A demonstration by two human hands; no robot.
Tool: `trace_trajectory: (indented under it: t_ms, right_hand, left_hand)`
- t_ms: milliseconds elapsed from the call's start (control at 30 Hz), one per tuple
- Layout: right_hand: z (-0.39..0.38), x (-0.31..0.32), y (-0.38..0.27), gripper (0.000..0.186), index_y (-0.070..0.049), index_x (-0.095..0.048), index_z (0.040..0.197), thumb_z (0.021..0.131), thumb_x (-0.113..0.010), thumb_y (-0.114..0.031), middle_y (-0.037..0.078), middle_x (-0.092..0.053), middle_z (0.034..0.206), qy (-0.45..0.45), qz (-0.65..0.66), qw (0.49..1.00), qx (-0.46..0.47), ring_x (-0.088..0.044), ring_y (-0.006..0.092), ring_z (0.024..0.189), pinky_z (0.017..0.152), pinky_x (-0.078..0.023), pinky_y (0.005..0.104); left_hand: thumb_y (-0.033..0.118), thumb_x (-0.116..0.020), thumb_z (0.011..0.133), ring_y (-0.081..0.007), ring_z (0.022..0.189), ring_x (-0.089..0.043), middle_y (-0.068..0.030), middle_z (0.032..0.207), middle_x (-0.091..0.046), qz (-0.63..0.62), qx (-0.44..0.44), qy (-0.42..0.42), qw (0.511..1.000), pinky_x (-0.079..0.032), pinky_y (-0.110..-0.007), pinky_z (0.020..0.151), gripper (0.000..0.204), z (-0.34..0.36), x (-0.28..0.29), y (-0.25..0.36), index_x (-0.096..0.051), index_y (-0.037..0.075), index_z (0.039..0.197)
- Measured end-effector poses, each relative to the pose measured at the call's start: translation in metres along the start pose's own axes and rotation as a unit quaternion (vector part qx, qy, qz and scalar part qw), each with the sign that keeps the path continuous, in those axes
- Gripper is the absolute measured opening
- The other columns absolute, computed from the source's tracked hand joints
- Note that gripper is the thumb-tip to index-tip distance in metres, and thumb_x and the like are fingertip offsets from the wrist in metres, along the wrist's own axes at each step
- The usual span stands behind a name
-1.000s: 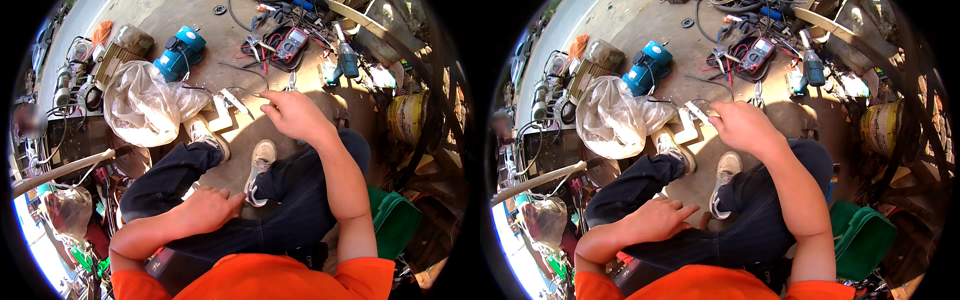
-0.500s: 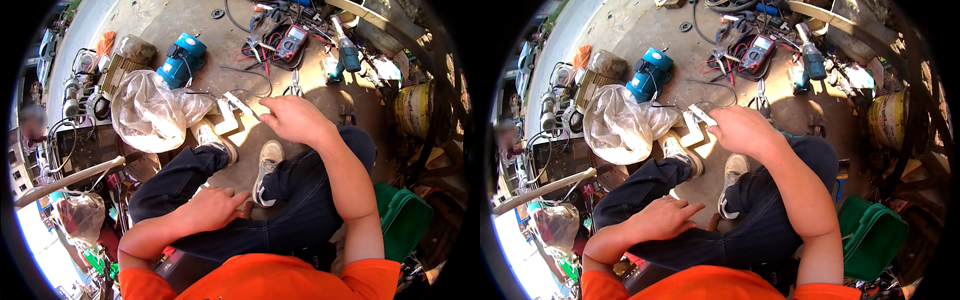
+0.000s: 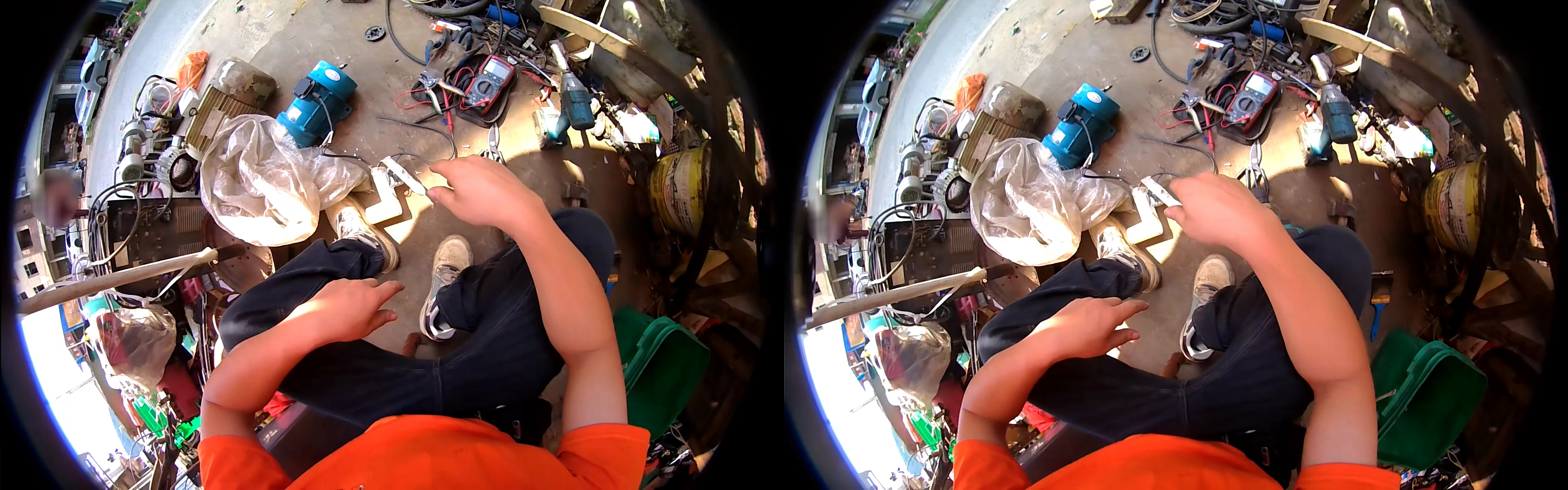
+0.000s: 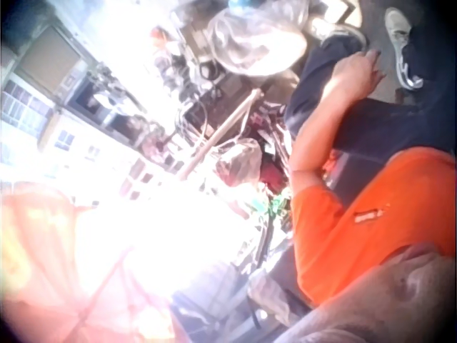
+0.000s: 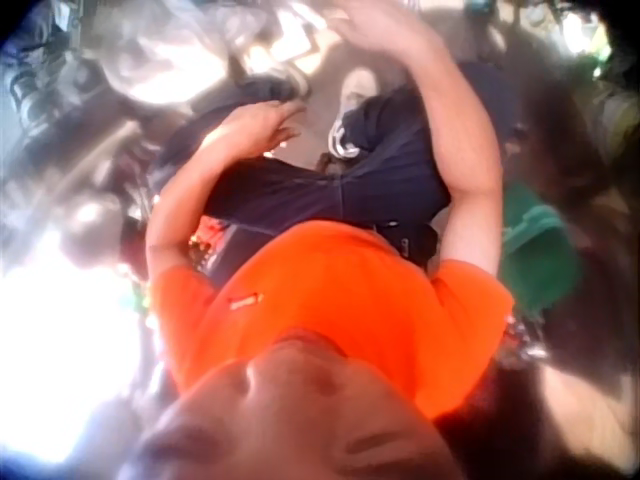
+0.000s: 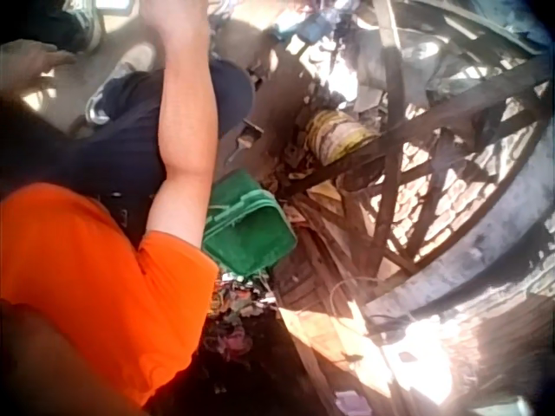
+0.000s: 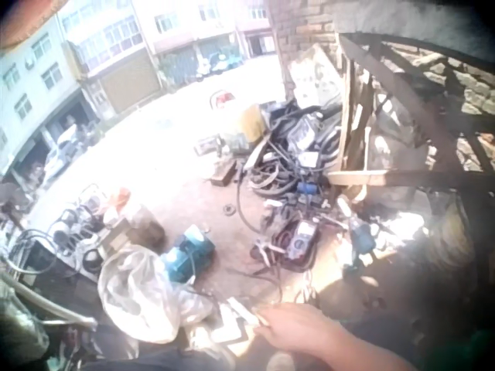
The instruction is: The person sits on the floor in a cluttered workshop and uses a soldering iron to solder wires connected to a blue electric motor. They then use a cordless drill to work on a white plastic component and continue to manipulate wires and connectors by hand.
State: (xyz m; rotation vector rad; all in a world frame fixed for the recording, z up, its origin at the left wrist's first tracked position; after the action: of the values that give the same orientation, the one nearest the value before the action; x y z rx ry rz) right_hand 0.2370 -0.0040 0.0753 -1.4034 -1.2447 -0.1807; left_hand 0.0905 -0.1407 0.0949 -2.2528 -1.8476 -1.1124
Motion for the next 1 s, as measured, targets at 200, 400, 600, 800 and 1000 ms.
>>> trace_trajectory:
  t_ms: [200,400,600,800,1000]
  right_hand:
    - [0.018,0.040,0.018,0.030,-0.002,-0.065,0.103,0.088,-0.060,-0.028,0.021,-0.067,0.094,0.100,0.021,0.994,-0.028,-0.063,0.0381,0.095,0.083,-0.049,0.0482]
    - [0.001,0.071,0.048,0.030,-0.002,-0.065,0.103,0.088,-0.059,-0.028,0.019,-0.067,0.096,0.137,0.047,0.984,-0.105,-0.062,0.0369,0.097,0.084,-0.048,0.0461]
    - [0.002,-0.005,0.066,0.030,0.000,-0.063,0.099,0.088,-0.060,-0.028,0.023,-0.066,0.096,0.025,0.052,0.989,-0.138,-0.062,0.0367,0.097,0.083,-0.050,0.0458]
    - [0.029,-0.132,0.114,0.036,0.001,-0.059,0.108,0.086,-0.063,-0.027,0.021,-0.061,0.111,-0.154,-0.042,0.973,-0.166,-0.060,0.0366,0.104,0.087,-0.050,0.0440]
    - [0.111,-0.236,0.156,0.066,0.004,-0.050,0.127,0.076,-0.073,-0.031,0.025,-0.057,0.119,0.080,0.214,0.950,-0.213,-0.054,0.0399,0.112,0.098,-0.043,0.0420]
  left_hand:
    - [0.032,-0.060,0.091,-0.0378,0.090,-0.062,-0.0168,0.099,-0.062,0.046,-0.013,0.035,0.998,-0.050,-0.046,0.078,0.046,-0.028,0.045,0.015,-0.050,0.010,0.129]
    - [0.030,-0.060,0.091,-0.0352,0.089,-0.064,-0.0171,0.095,-0.066,-0.030,-0.039,0.058,0.997,-0.050,-0.043,0.076,0.041,-0.011,0.099,-0.006,-0.054,0.007,0.124]
    - [0.028,-0.066,0.085,-0.0343,0.086,-0.066,-0.0202,0.092,-0.067,-0.093,0.056,0.170,0.979,-0.051,-0.040,0.076,0.037,0.105,0.035,-0.170,-0.062,0.000,0.108]
    - [0.043,-0.078,0.070,-0.0341,0.099,-0.060,-0.0206,0.101,-0.062,-0.181,0.226,0.330,0.899,-0.049,-0.041,0.086,0.069,0.201,-0.045,-0.208,-0.052,-0.003,0.114]
    - [0.027,-0.077,0.071,-0.0309,0.094,-0.060,-0.0190,0.103,-0.059,-0.141,0.247,0.411,0.866,-0.049,-0.039,0.084,0.063,0.218,-0.076,-0.223,-0.044,-0.002,0.116]
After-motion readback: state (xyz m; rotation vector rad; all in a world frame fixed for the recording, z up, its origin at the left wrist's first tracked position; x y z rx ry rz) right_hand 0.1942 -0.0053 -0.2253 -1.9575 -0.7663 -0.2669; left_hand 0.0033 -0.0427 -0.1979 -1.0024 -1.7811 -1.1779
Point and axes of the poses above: each hand's wrist, its own z-axis towards the middle knuckle, its own x-axis out of the back of the hand, y = z × x, the point moved 8 cm from there along z, towards the middle knuckle
